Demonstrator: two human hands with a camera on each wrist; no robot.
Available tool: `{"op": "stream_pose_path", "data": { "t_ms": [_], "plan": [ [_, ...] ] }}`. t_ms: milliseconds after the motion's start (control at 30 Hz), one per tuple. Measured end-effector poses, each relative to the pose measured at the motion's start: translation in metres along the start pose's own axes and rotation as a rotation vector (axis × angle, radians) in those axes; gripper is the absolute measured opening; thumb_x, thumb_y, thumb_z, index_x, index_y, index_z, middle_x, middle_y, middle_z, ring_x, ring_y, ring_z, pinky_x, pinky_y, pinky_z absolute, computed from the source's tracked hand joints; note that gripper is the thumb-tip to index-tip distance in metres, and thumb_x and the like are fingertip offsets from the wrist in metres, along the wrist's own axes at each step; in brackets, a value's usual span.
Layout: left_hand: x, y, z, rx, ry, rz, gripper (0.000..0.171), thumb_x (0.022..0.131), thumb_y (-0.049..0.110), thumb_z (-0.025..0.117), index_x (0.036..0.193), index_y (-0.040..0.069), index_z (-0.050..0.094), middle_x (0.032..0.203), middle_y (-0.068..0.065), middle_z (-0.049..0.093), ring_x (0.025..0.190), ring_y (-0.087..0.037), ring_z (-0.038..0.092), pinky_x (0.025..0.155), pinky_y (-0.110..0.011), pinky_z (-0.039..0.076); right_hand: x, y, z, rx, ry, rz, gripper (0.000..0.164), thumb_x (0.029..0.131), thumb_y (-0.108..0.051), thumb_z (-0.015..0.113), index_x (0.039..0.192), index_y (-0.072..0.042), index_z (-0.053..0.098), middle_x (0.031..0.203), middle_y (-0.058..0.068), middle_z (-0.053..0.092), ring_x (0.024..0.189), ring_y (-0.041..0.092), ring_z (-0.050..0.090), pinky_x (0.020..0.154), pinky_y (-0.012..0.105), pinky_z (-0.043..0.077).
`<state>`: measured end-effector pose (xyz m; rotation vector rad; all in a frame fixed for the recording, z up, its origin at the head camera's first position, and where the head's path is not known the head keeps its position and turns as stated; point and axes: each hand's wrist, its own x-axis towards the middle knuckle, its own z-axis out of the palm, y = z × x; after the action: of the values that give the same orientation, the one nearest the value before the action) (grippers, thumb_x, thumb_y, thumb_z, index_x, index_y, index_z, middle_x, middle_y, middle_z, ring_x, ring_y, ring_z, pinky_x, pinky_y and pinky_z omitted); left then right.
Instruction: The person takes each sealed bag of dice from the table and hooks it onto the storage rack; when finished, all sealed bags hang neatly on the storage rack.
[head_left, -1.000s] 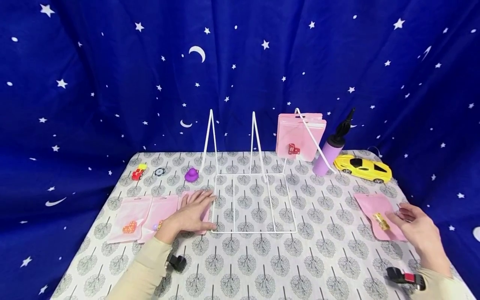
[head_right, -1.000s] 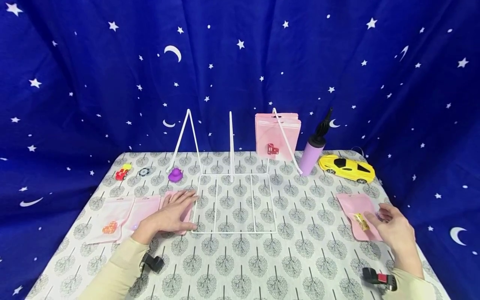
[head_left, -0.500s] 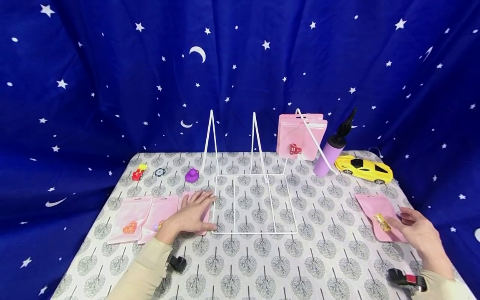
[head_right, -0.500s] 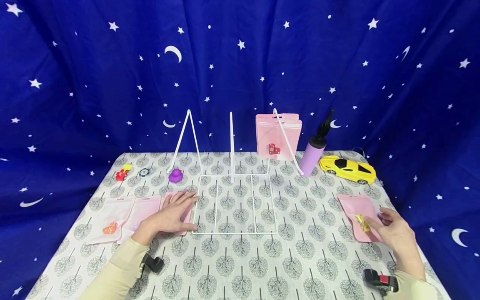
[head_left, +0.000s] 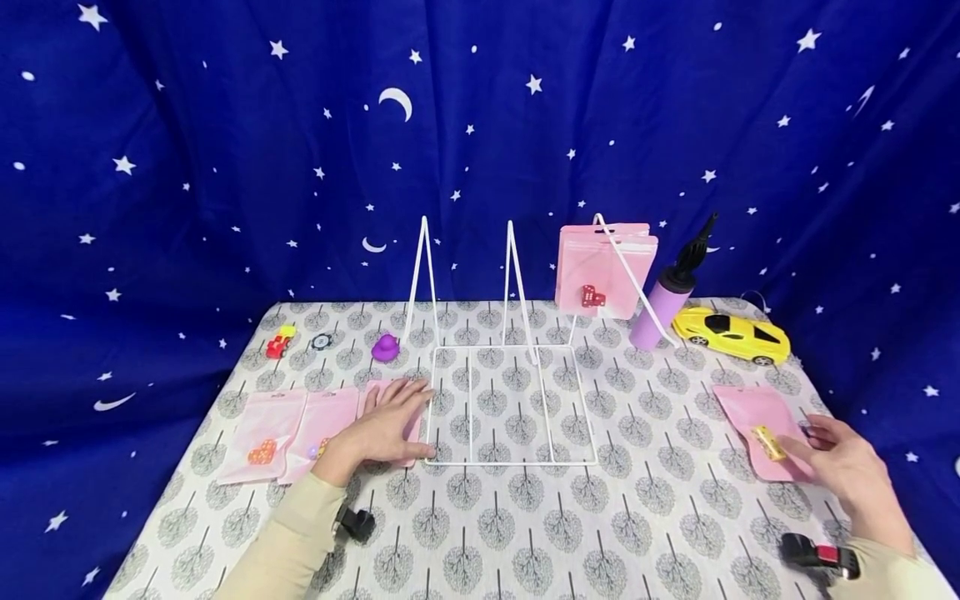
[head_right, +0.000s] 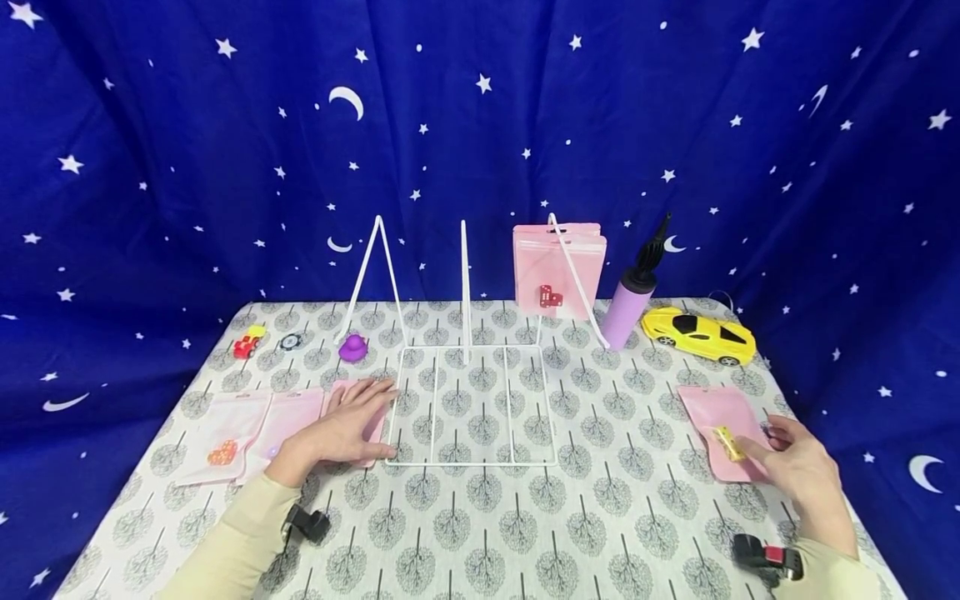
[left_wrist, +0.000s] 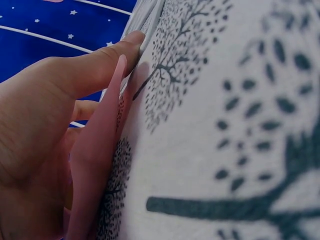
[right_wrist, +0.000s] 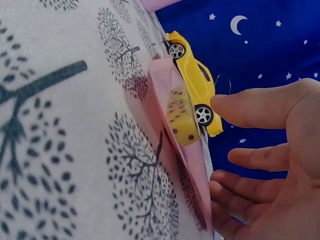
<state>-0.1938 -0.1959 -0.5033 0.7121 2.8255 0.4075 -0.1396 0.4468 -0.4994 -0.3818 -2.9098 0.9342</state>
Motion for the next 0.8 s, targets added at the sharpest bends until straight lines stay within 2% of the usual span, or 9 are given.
{"op": "stream_pose_path", "data": {
  "t_ms": [33,100,167,267,333,367,467,567,800],
  "plan": [
    [-0.0001,0.0000,0.0000,0.001,0.001,0.001,0.100,0.074,0.066,0.069,0.154,0.021,0.028,0.164,-0.004,0.014,0.149,-0.038,0.010,0.113,-0.072,0.004,0.0001,0.0009,0.0001,0.012,-0.001,-0.001,0.073,0.088,-0.035,0.071,0.133,0.015,0.043,0.100,0.017,0.069,0.071,-0.029,0.029,0.062,0.013,0.034],
    [-0.0004,-0.0002,0.0000,0.001,-0.005,-0.001,0.100,0.074,0.066,0.068,0.154,0.022,0.027,0.164,-0.004,0.014,0.149,-0.038,0.010,0.113,-0.072,0.003,0.0004,0.0022,0.0002,0.029,0.001,-0.004,0.073,0.086,-0.033,0.072,0.132,0.016,0.043,0.095,0.009,0.068,0.071,-0.028,0.031,0.059,0.010,0.034],
    [-0.0007,-0.0003,0.0000,0.000,-0.006,-0.001,0.100,0.075,0.067,0.068,0.154,0.022,0.027,0.164,-0.004,0.014,0.150,-0.037,0.010,0.113,-0.072,0.003,0.0007,0.0030,-0.0001,0.021,0.003,0.003,0.073,0.086,-0.033,0.073,0.132,0.016,0.043,0.094,0.009,0.068,0.070,-0.028,0.030,0.059,0.011,0.033],
    [-0.0006,-0.0004,-0.0001,-0.005,-0.004,-0.003,0.101,0.074,0.067,0.068,0.154,0.022,0.027,0.164,-0.004,0.014,0.149,-0.037,0.010,0.113,-0.072,0.003,0.0012,0.0032,-0.0005,-0.015,0.000,0.010,0.072,0.086,-0.034,0.072,0.131,0.015,0.045,0.110,0.033,0.061,0.069,-0.026,0.030,0.063,0.018,0.033],
    [-0.0004,-0.0005,-0.0003,-0.005,-0.001,-0.003,0.101,0.074,0.067,0.069,0.154,0.022,0.028,0.164,-0.004,0.014,0.149,-0.038,0.010,0.113,-0.072,0.003,0.0015,0.0026,-0.0013,-0.039,-0.018,0.017,0.073,0.086,-0.036,0.072,0.132,0.014,0.044,0.116,0.037,0.056,0.072,-0.020,0.035,0.069,0.024,0.035],
    [-0.0001,-0.0007,-0.0002,-0.005,0.000,-0.004,0.101,0.074,0.067,0.069,0.154,0.022,0.027,0.164,-0.004,0.014,0.150,-0.037,0.010,0.113,-0.072,0.003,0.0019,0.0019,-0.0019,-0.048,-0.029,0.021,0.074,0.086,-0.037,0.072,0.132,0.014,0.044,0.118,0.038,0.055,0.074,-0.015,0.039,0.072,0.028,0.037],
    [0.0005,-0.0007,-0.0004,-0.009,0.000,-0.004,0.101,0.074,0.067,0.069,0.154,0.022,0.027,0.164,-0.003,0.014,0.150,-0.037,0.010,0.113,-0.072,0.003,0.0034,-0.0010,-0.0043,-0.064,-0.083,0.036,0.081,0.086,-0.042,0.071,0.134,0.015,0.039,0.119,0.038,0.052,0.085,0.012,0.053,0.078,0.042,0.040],
    [0.0014,-0.0008,0.0002,-0.008,-0.001,-0.008,0.102,0.074,0.067,0.068,0.155,0.022,0.027,0.164,-0.003,0.013,0.150,-0.036,0.009,0.113,-0.071,0.003,0.0047,-0.0036,-0.0056,-0.086,-0.118,0.053,0.087,0.085,-0.047,0.070,0.136,0.015,0.037,0.119,0.036,0.051,0.093,0.036,0.052,0.079,0.049,0.040],
    [0.0018,-0.0008,0.0008,-0.007,-0.001,-0.004,0.101,0.073,0.068,0.069,0.154,0.022,0.028,0.164,-0.003,0.014,0.150,-0.037,0.010,0.113,-0.072,0.004,0.0047,-0.0042,-0.0051,-0.119,-0.157,0.081,0.092,0.084,-0.052,0.069,0.137,0.014,0.034,0.119,0.037,0.048,0.099,0.049,0.050,0.080,0.057,0.041]
  ]
}}
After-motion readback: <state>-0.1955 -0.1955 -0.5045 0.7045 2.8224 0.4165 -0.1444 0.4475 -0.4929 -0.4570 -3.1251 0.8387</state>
